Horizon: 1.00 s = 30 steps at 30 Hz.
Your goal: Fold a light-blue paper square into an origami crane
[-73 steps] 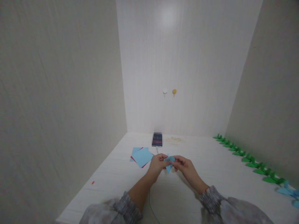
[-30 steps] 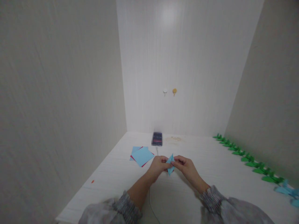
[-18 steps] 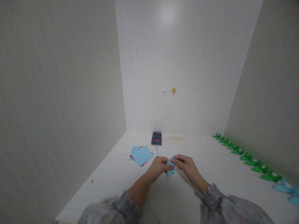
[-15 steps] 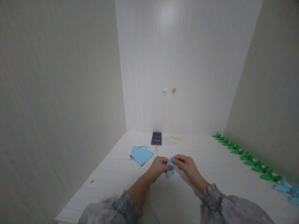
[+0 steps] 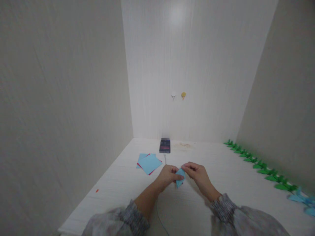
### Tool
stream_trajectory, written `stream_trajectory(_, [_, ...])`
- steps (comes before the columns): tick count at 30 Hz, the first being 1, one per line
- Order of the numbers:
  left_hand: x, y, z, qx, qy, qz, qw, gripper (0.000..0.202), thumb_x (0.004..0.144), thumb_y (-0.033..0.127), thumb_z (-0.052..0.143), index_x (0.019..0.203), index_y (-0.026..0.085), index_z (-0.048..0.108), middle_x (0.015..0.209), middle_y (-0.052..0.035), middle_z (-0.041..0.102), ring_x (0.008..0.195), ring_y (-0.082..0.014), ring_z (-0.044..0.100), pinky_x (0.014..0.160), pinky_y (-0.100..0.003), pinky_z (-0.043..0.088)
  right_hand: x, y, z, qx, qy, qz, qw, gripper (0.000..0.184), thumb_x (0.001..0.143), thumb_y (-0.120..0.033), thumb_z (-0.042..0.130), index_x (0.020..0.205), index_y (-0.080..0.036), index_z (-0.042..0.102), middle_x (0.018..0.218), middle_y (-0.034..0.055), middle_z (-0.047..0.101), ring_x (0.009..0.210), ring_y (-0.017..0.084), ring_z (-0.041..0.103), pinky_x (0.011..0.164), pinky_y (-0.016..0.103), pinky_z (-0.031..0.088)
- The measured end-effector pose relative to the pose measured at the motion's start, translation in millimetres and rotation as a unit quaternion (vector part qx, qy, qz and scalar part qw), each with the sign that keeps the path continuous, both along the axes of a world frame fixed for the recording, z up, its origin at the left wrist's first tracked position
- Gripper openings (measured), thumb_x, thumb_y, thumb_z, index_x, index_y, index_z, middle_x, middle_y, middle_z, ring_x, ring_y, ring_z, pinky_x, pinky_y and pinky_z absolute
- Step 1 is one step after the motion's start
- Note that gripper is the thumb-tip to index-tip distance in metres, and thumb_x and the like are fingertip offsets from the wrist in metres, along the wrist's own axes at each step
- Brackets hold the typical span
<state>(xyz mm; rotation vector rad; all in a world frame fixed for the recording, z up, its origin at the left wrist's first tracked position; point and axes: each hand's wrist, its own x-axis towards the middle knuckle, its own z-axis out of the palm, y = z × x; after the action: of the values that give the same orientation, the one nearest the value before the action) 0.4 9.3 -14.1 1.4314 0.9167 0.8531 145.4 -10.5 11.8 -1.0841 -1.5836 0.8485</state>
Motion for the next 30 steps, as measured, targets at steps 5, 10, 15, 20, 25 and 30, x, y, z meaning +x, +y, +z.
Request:
stream_trajectory(5, [-1.0, 0.7, -3.1, 0.003, -0.007, -0.014, 1.000, 0.027, 0.048, 0.031, 0.064, 0.065, 0.010, 0.058, 0.055, -0.0003, 0.056, 0.049, -0.0102, 0.050, 0.050, -0.022, 0.036, 0.6, 1.0, -0.5, -0.005, 0.016, 0.009, 1.000, 0.021, 0.064, -0.035, 0.056, 0.065, -0.015, 0.061, 0.049, -0.0025, 0.048, 0.044, 0.007, 0.036, 0.041, 0.019, 0.026])
stream_trajectory(10, [-3.0, -0.3, -0.1, 0.000, -0.024, -0.013, 1.000, 0.027, 0.049, 0.031, 0.064, 0.065, 0.010, 0.059, 0.056, -0.0007, 0.057, 0.048, -0.0097, 0.049, 0.049, -0.021, 0.035, 2.7, 0.3, -0.1, 0.000, 0.036, 0.035, 0.999, 0.028, 0.070, -0.038, 0.049, 0.075, -0.014, 0.063, 0.047, -0.0031, 0.042, 0.044, 0.007, 0.034, 0.042, 0.020, 0.027])
stream_trajectory(15, [-3.1, -1.1, 0.2, -0.011, -0.031, -0.014, 0.999, 0.027, 0.049, 0.031, 0.065, 0.064, 0.010, 0.059, 0.055, 0.0002, 0.056, 0.048, -0.0095, 0.048, 0.051, -0.022, 0.036, 4.3, 1.3, 0.3, 0.017, 0.002, 0.050, 0.999, 0.025, 0.069, -0.037, 0.051, 0.073, -0.016, 0.064, 0.055, -0.0018, 0.046, 0.047, 0.007, 0.036, 0.044, 0.020, 0.029])
stream_trajectory(20, [-2.2, -1.1, -1.5, -0.016, -0.036, -0.023, 0.999, 0.024, 0.048, 0.028, 0.065, 0.062, 0.010, 0.059, 0.053, 0.0007, 0.055, 0.047, -0.0089, 0.048, 0.050, -0.022, 0.037, 4.1, 1.3, 1.8, 0.030, -0.040, 0.036, 0.998, 0.025, 0.070, -0.036, 0.050, 0.073, -0.017, 0.065, 0.056, -0.0015, 0.049, 0.047, 0.008, 0.039, 0.044, 0.020, 0.031])
stream_trajectory(25, [-2.5, -0.6, -2.0, -0.012, -0.032, -0.026, 0.999, 0.022, 0.048, 0.027, 0.065, 0.062, 0.010, 0.059, 0.054, 0.0004, 0.056, 0.047, -0.0092, 0.049, 0.050, -0.021, 0.036, 3.5, -0.7, 3.1, 0.067, -0.072, 0.017, 0.995, 0.024, 0.072, -0.035, 0.046, 0.071, -0.018, 0.063, 0.059, -0.0003, 0.052, 0.052, 0.010, 0.045, 0.048, 0.020, 0.035])
stream_trajectory(30, [-1.7, -1.0, -0.8, -0.015, -0.026, -0.031, 0.999, 0.022, 0.048, 0.027, 0.064, 0.061, 0.010, 0.059, 0.055, -0.0002, 0.056, 0.048, -0.0094, 0.049, 0.049, -0.021, 0.036, 3.3, -0.8, 1.4, 0.119, -0.097, -0.007, 0.988, 0.024, 0.073, -0.032, 0.044, 0.065, -0.017, 0.060, 0.060, 0.0006, 0.053, 0.059, 0.012, 0.049, 0.055, 0.021, 0.037])
